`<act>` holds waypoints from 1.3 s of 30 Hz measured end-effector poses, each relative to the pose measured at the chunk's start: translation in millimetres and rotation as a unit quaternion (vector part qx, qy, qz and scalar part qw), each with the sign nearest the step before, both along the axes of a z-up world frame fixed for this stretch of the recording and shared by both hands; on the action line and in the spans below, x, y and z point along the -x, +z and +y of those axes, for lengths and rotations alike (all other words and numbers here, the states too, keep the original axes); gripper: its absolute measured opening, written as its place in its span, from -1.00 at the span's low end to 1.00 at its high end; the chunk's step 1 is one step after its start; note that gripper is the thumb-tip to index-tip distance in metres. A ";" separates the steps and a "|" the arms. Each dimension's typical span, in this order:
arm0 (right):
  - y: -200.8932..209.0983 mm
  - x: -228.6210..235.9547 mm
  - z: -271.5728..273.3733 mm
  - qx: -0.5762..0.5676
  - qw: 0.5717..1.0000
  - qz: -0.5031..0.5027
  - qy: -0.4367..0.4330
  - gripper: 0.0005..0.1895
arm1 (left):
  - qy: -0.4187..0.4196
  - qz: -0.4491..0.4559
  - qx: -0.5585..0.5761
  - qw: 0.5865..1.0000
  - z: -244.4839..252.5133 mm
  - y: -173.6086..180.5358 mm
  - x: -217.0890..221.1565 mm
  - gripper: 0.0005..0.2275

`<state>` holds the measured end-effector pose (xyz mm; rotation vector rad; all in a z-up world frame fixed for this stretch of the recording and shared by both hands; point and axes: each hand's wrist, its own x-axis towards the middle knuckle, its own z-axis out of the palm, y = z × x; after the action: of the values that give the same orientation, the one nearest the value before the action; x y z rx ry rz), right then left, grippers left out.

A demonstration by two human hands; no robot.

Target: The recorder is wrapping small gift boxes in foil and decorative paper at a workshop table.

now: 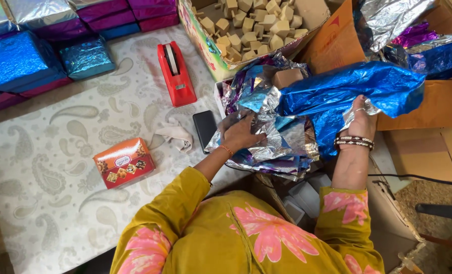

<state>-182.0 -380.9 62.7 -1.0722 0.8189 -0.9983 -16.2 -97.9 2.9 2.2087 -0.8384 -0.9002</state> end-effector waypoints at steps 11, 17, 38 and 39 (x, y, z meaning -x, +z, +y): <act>-6.2 -3.5 -39.8 0.062 0.998 -0.006 -0.031 -0.65 | 0.017 -0.018 0.015 1.000 -2.8 -23.6 7.4 -0.15; -29.8 3.9 -87.3 0.067 0.997 -0.003 -0.046 -0.67 | 0.033 -0.037 0.036 0.998 -1.8 -23.5 10.2 -0.07; 55.4 -20.0 175.4 0.640 0.654 0.359 0.180 -0.32 | 0.144 0.240 0.106 0.954 13.6 -25.0 -9.0 -0.30; 54.5 -25.2 188.3 0.672 0.629 0.331 0.208 -0.37 | 0.209 0.396 0.113 0.887 19.6 -12.1 -9.2 -0.31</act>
<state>-156.8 -192.6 117.2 -2.9131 0.1601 -0.6787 -7.0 -78.3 -9.1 1.5014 -0.0592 -1.2561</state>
